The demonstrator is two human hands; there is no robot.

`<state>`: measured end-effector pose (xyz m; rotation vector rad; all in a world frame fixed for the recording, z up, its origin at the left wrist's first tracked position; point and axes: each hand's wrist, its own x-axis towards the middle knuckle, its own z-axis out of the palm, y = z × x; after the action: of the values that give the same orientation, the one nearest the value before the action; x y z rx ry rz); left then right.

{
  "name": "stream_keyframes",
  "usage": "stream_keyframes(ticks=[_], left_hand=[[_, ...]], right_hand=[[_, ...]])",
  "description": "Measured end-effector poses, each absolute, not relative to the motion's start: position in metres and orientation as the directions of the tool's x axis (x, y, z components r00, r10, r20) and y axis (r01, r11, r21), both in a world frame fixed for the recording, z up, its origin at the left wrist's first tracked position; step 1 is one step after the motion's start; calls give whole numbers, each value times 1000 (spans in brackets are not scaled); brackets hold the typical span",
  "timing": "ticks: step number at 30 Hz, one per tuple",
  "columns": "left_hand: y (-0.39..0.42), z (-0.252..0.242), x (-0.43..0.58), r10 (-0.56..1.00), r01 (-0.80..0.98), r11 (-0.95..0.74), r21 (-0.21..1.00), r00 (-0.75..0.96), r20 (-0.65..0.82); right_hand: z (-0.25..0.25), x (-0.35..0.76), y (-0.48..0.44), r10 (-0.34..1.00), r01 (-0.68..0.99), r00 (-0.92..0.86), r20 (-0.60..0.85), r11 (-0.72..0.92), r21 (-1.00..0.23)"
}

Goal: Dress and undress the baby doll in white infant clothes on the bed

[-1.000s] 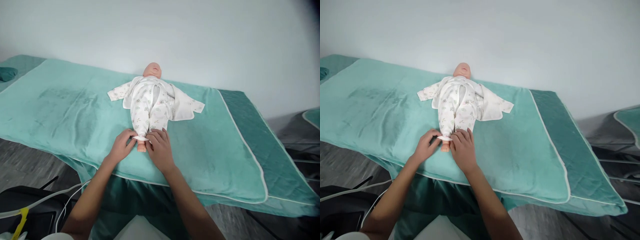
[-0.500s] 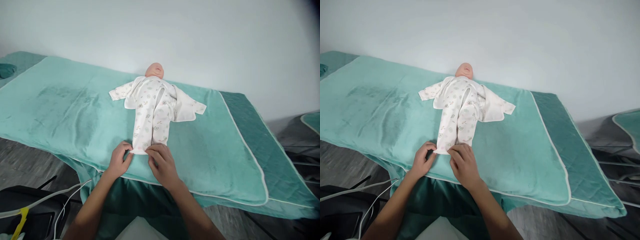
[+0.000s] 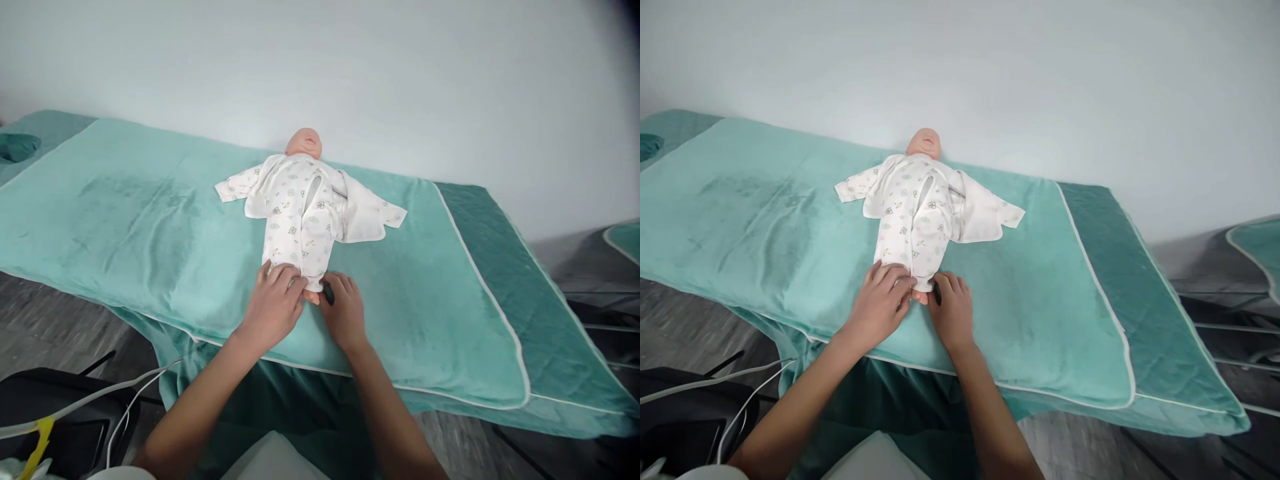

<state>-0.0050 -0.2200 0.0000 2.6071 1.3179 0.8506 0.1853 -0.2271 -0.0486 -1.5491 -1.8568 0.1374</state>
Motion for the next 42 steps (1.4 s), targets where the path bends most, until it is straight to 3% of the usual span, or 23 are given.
stream_keyframes(ticks=[3,7,12,17,24,26,30,34,38,42], left_hand=[[-220,-1,2,784,750,-600,277,483,391],[-222,-4,4,761,714,-630,306,491,424],[-223,-4,6,730,666,-667,334,497,469],[-231,-1,4,693,531,-715,455,456,558],[-222,4,-24,665,349,-746,567,427,612],[-198,4,-33,715,350,-698,624,298,632],[-120,6,-36,838,436,-506,744,47,543],[-25,16,-24,869,399,-429,810,-62,491],[56,31,-5,881,504,-394,769,-34,473],[101,42,9,937,548,-311,776,42,346]], right_hand=[[-43,187,-228,868,700,-49,495,384,-603],[-36,195,-236,803,516,-77,591,539,-665],[-35,197,-238,811,429,-62,582,548,-718],[-36,201,-243,832,338,-79,549,540,-771],[-6,231,-240,765,286,-507,398,584,-759],[3,239,-223,812,328,-467,351,527,-784],[15,237,-150,935,441,-87,343,345,-829],[20,219,-41,888,385,159,431,346,-856],[25,208,50,881,444,129,455,359,-821],[29,214,86,946,433,-39,322,306,-848]])
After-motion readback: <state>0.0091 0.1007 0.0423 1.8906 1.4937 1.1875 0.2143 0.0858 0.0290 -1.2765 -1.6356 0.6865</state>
